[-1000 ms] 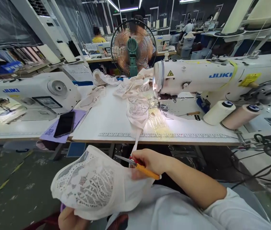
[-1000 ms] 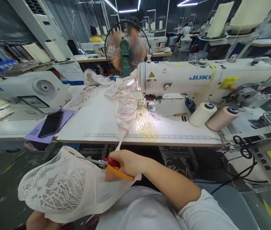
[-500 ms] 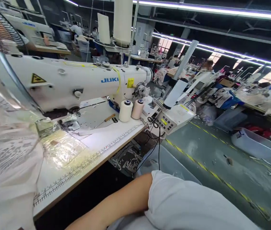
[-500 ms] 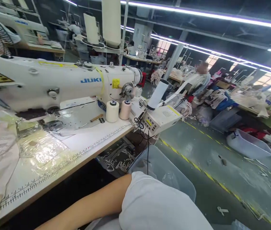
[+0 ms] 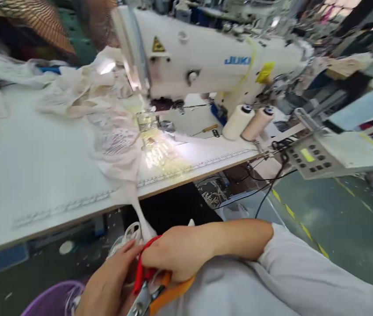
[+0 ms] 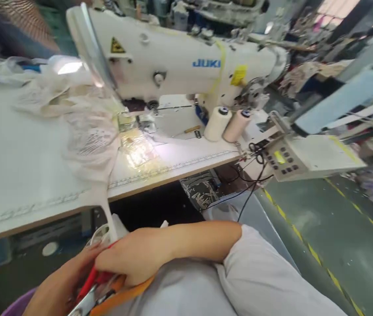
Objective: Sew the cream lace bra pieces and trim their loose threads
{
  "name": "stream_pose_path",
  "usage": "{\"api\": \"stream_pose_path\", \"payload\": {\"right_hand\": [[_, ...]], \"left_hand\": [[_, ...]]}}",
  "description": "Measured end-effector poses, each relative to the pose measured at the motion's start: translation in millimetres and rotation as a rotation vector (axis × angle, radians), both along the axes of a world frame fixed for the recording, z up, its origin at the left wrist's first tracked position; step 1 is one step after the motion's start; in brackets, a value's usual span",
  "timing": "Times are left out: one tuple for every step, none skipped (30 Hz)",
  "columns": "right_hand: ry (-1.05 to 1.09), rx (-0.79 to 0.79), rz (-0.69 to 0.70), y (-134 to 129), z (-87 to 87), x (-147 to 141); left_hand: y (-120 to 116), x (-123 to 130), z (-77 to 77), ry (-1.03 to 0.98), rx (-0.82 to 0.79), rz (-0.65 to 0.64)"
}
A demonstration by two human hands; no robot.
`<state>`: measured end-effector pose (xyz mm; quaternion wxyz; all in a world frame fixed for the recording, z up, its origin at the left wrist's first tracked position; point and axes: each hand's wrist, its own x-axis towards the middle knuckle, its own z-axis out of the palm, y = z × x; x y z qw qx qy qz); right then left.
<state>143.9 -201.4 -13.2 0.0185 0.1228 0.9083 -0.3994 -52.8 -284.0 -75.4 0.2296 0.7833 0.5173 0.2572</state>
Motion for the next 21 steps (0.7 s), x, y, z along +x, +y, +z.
{"api": "stream_pose_path", "payload": {"right_hand": [[-0.022, 0.008, -0.008, 1, -0.8, 3], [-0.037, 0.011, 0.005, 3, -1.7, 7], [-0.049, 0.017, 0.005, 6, -2.3, 10], [-0.056, 0.004, -0.007, 9, -2.7, 13], [-0.053, -0.012, -0.032, 13, -2.7, 16], [-0.047, -0.033, -0.066, 18, -2.6, 18], [-0.037, -0.054, -0.103, 22, -2.4, 19], [-0.025, -0.066, -0.138, 27, -2.2, 21], [-0.017, -0.064, -0.167, 32, -2.1, 21], [-0.011, -0.051, -0.190, 36, -2.1, 21], [-0.009, -0.033, -0.203, 40, -2.3, 21], [-0.010, -0.018, -0.207, 43, -2.5, 20], [-0.013, -0.008, -0.207, 45, -2.7, 18], [-0.017, -0.011, -0.201, 47, -2.9, 17], [-0.022, -0.022, -0.193, 47, -2.9, 15], [-0.029, -0.042, -0.185, 47, -2.8, 12], [-0.036, -0.067, -0.179, 47, -2.3, 10], [-0.042, -0.099, -0.174, 46, -1.5, 8], [-0.044, -0.135, -0.171, 45, -0.2, 6], [-0.042, -0.168, -0.165, 45, 1.3, 4], [-0.035, -0.191, -0.160, 45, 3.1, 2]], "left_hand": [[-3, -2, 9.4, 0.024, -0.004, -0.020], [-4, -3, 18.3, 0.028, -0.023, -0.070], [-3, -5, 26.7, 0.069, -0.113, -0.057], [-1, -7, 34.3, 0.074, -0.184, -0.049], [0, -10, 41.0, 0.047, -0.245, -0.050], [0, -13, 46.7, 0.016, -0.316, -0.033], [-1, -17, 51.2, -0.028, -0.381, -0.008], [-3, -21, 54.2, -0.071, -0.449, 0.032], [-4, -24, 55.6, -0.109, -0.521, 0.081], [-6, -28, 55.4, -0.145, -0.593, 0.126], [-7, -31, 53.5, -0.181, -0.657, 0.162], [-7, -34, 50.3, -0.213, -0.710, 0.188], [-6, -37, 46.1, -0.238, -0.747, 0.189], [-4, -39, 41.5, -0.245, -0.760, 0.178], [-1, -40, 37.2, -0.231, -0.747, 0.162], [2, -41, 33.5, -0.201, -0.710, 0.145], [5, -40, 31.0, -0.162, -0.653, 0.128], [8, -37, 29.8, -0.125, -0.588, 0.106], [11, -32, 30.0, -0.098, -0.520, 0.081], [13, -25, 31.3, -0.087, -0.452, 0.054], [16, -17, 33.4, -0.093, -0.384, 0.031]]}}
